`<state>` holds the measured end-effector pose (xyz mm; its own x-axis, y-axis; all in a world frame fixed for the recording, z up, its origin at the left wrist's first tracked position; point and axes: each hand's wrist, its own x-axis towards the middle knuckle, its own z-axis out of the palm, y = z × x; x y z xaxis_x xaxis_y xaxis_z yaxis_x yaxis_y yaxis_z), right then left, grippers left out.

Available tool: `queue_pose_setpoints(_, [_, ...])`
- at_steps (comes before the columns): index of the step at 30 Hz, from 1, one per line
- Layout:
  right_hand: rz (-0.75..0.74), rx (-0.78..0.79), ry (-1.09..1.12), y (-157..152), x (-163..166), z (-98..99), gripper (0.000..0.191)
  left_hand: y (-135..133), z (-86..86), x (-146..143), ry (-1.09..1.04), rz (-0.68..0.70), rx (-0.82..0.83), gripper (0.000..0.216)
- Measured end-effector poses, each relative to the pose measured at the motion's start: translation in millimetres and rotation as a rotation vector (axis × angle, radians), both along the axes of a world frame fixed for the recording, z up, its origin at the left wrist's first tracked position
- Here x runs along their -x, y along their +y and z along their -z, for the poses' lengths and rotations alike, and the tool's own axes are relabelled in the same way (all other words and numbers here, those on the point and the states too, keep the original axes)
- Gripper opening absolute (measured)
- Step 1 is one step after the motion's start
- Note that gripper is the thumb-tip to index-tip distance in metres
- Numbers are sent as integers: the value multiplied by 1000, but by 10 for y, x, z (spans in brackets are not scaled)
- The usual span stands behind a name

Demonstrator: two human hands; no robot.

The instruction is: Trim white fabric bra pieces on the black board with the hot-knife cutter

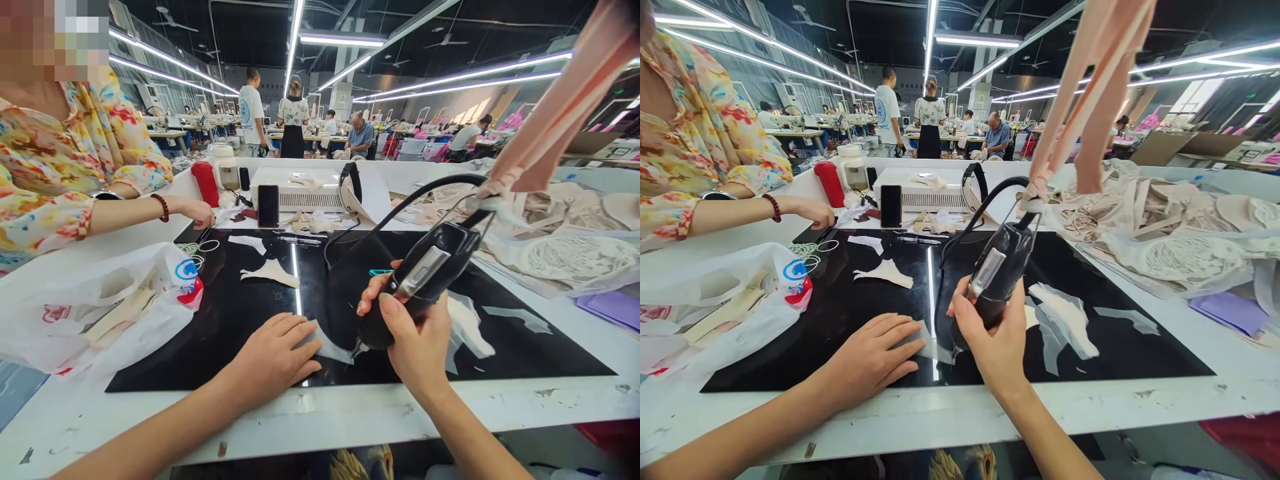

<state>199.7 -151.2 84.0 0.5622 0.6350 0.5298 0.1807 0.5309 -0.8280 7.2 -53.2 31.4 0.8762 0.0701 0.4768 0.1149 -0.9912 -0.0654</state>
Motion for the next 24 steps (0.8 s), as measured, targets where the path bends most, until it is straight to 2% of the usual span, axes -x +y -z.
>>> queue_pose_setpoints(4, [-6, -6, 0, 8, 10, -6, 29, -58, -82, -61, 13, 52, 21, 28])
queue_pose_setpoints(8, [-4, 0, 13, 2, 6, -3, 31, -152, -153, -165, 98, 48, 132, 29])
queue_pose_setpoints(12, [-2, 1, 36, -3, 2, -7, 33, -200, -127, -212, 126, 44, 186, 26])
queue_pose_setpoints(24, [16, 5, 26, 52, 74, -16, 37, -251, -91, -168, 119, 30, 187, 26])
